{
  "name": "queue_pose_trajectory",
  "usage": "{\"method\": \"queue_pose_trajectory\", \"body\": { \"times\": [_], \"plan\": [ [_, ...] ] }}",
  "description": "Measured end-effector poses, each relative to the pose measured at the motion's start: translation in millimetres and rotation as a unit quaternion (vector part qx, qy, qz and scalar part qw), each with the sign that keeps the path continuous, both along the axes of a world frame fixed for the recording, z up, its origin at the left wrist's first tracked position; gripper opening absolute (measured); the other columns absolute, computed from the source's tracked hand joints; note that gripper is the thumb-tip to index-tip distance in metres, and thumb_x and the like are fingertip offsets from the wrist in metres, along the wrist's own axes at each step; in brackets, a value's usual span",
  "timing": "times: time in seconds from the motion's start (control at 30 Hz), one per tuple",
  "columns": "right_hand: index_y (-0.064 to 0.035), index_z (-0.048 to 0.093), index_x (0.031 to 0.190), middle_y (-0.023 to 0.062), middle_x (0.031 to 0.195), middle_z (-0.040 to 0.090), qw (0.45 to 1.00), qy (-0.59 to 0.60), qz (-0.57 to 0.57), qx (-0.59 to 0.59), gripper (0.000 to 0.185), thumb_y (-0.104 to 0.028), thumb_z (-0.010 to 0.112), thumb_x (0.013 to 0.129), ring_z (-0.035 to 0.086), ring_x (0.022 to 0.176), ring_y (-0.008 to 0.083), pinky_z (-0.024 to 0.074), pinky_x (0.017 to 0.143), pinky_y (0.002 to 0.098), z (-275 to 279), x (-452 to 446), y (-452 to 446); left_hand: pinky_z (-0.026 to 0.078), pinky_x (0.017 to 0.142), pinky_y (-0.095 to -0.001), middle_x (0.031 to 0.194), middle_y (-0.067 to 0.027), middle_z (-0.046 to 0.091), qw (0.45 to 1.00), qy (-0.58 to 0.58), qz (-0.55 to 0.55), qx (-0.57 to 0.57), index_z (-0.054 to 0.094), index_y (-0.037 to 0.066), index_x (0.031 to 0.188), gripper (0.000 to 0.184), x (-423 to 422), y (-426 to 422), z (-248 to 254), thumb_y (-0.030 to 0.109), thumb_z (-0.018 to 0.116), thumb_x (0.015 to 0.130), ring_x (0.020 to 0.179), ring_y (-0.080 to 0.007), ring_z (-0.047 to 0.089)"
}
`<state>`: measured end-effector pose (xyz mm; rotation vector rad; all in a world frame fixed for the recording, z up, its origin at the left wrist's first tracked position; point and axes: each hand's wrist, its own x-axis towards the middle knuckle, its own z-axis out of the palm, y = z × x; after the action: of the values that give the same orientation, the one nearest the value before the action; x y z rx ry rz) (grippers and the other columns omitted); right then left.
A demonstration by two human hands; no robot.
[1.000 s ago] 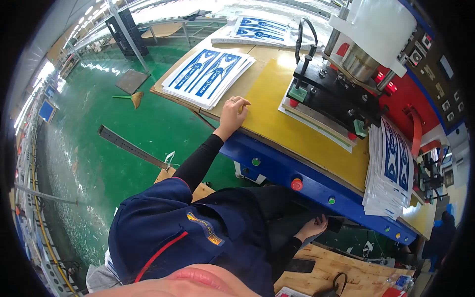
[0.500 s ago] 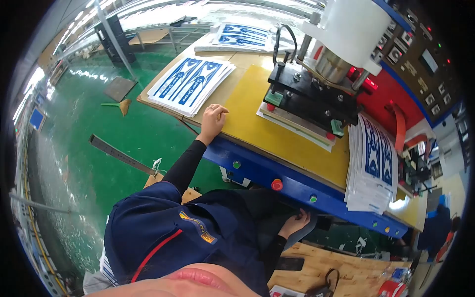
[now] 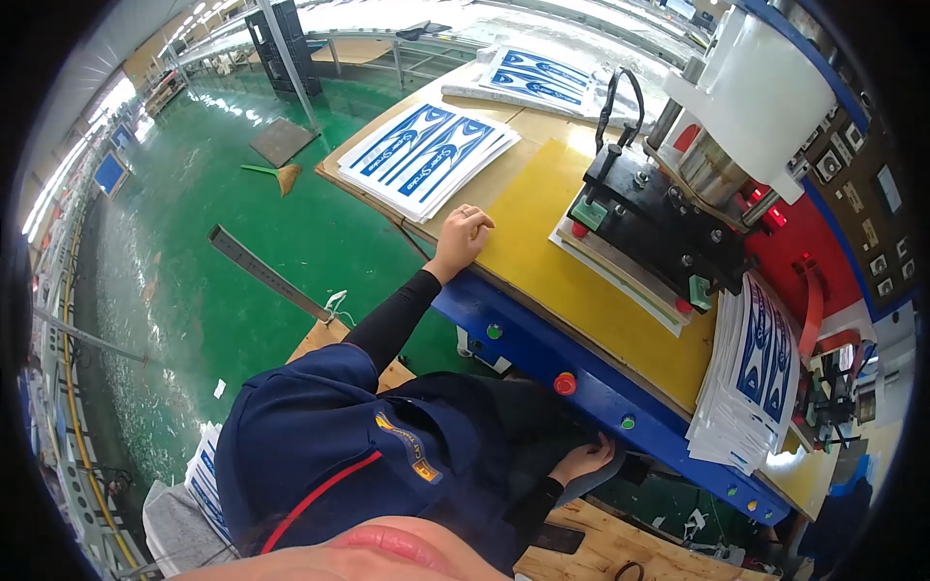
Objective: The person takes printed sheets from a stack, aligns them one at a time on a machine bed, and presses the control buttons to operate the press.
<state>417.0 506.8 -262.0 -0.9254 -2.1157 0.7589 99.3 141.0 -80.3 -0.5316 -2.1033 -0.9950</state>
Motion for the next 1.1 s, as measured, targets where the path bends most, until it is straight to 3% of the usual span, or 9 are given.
{"method": "queue_pose_trajectory", "body": {
  "times": [0.27, 0.4, 0.53, 0.63, 0.73, 0.87, 0.97, 1.1],
  "plan": [
    [-0.0001, 0.069, 0.108, 0.0212, 0.129, 0.056, 0.999, -0.010, 0.036, -0.028, 0.039, 0.014, 0.052, 0.076, 0.059, 0.116, 0.0369, 0.0511, 0.094, 0.0394, 12.1, 1.9, -9.7, 0.051, 0.081, -0.0441, 0.082, -0.0143, 0.067, 1.000, -0.027, -0.001, -0.004, 0.069, 0.004, 0.080, 0.007, -2.5, -1.9, -5.0, 0.001, 0.063, 0.078, 0.088, -0.0340, 0.064],
    [-0.0036, 0.068, 0.108, 0.0202, 0.133, 0.054, 0.998, 0.025, 0.039, -0.032, 0.041, 0.015, 0.051, 0.076, 0.061, 0.106, 0.0326, 0.0517, 0.092, 0.0374, -6.5, 3.5, -5.6, 0.050, 0.080, -0.0431, 0.082, -0.0126, 0.068, 1.000, -0.003, -0.009, -0.017, 0.069, 0.005, 0.080, 0.008, -5.7, -2.5, -5.5, 0.000, 0.062, 0.080, 0.087, -0.0330, 0.065],
    [-0.0041, 0.069, 0.106, 0.0155, 0.132, 0.056, 0.997, -0.001, 0.027, -0.071, 0.038, 0.013, 0.052, 0.077, 0.062, 0.092, 0.0241, 0.0526, 0.081, 0.0342, 9.1, 5.3, -13.1, 0.050, 0.080, -0.0424, 0.081, -0.0097, 0.067, 0.999, 0.000, -0.010, -0.046, 0.068, 0.005, 0.079, 0.007, -0.7, 3.0, 0.4, 0.004, 0.062, 0.083, 0.087, -0.0310, 0.065],
    [-0.0040, 0.070, 0.105, 0.0138, 0.131, 0.057, 0.996, 0.025, 0.033, -0.082, 0.034, 0.011, 0.054, 0.079, 0.062, 0.084, 0.0206, 0.0523, 0.075, 0.0315, 8.1, 9.2, -15.8, 0.048, 0.085, -0.0420, 0.091, -0.0071, 0.068, 0.986, 0.002, -0.046, -0.161, 0.073, 0.010, 0.096, 0.014, -1.7, 6.8, 3.6, 0.008, 0.064, 0.085, 0.092, -0.0290, 0.064],
    [-0.0039, 0.070, 0.103, 0.0130, 0.129, 0.059, 0.994, 0.038, 0.040, -0.091, 0.030, 0.010, 0.055, 0.080, 0.062, 0.080, 0.0188, 0.0512, 0.070, 0.0297, 15.7, 11.8, -17.1, 0.047, 0.087, -0.0426, 0.098, -0.0073, 0.067, 0.985, -0.018, -0.090, -0.147, 0.073, 0.016, 0.115, 0.028, 15.6, 32.7, 14.9, 0.014, 0.065, 0.089, 0.096, -0.0290, 0.063],
    [-0.0041, 0.071, 0.102, 0.0107, 0.124, 0.063, 0.995, 0.025, 0.044, -0.092, 0.027, 0.007, 0.056, 0.083, 0.063, 0.079, 0.0180, 0.0502, 0.069, 0.0294, 20.8, 21.6, -20.0, 0.046, 0.091, -0.0441, 0.109, -0.0120, 0.065, 0.970, -0.072, -0.020, -0.231, 0.063, 0.025, 0.137, 0.045, 18.2, 71.6, 6.0, 0.021, 0.062, 0.093, 0.103, -0.0320, 0.062],
    [-0.0041, 0.072, 0.102, 0.0088, 0.117, 0.067, 0.995, 0.015, 0.036, -0.090, 0.026, 0.006, 0.056, 0.084, 0.064, 0.080, 0.0185, 0.0504, 0.069, 0.0298, 23.5, 27.9, -19.9, 0.046, 0.091, -0.0451, 0.107, -0.0125, 0.066, 0.967, -0.082, 0.066, -0.231, 0.064, 0.025, 0.136, 0.045, 13.6, 93.5, 3.9, 0.025, 0.064, 0.091, 0.103, -0.0313, 0.062],
    [-0.0036, 0.071, 0.101, 0.0090, 0.110, 0.070, 0.993, 0.019, 0.031, -0.108, 0.024, 0.005, 0.056, 0.084, 0.065, 0.083, 0.0205, 0.0513, 0.072, 0.0314, 26.6, 29.9, -22.7, 0.045, 0.085, -0.0448, 0.104, -0.0115, 0.064, 0.973, -0.092, 0.066, -0.203, 0.065, 0.023, 0.133, 0.044, 6.1, 100.3, -1.5, 0.028, 0.065, 0.089, 0.099, -0.0301, 0.061]
  ]
}}
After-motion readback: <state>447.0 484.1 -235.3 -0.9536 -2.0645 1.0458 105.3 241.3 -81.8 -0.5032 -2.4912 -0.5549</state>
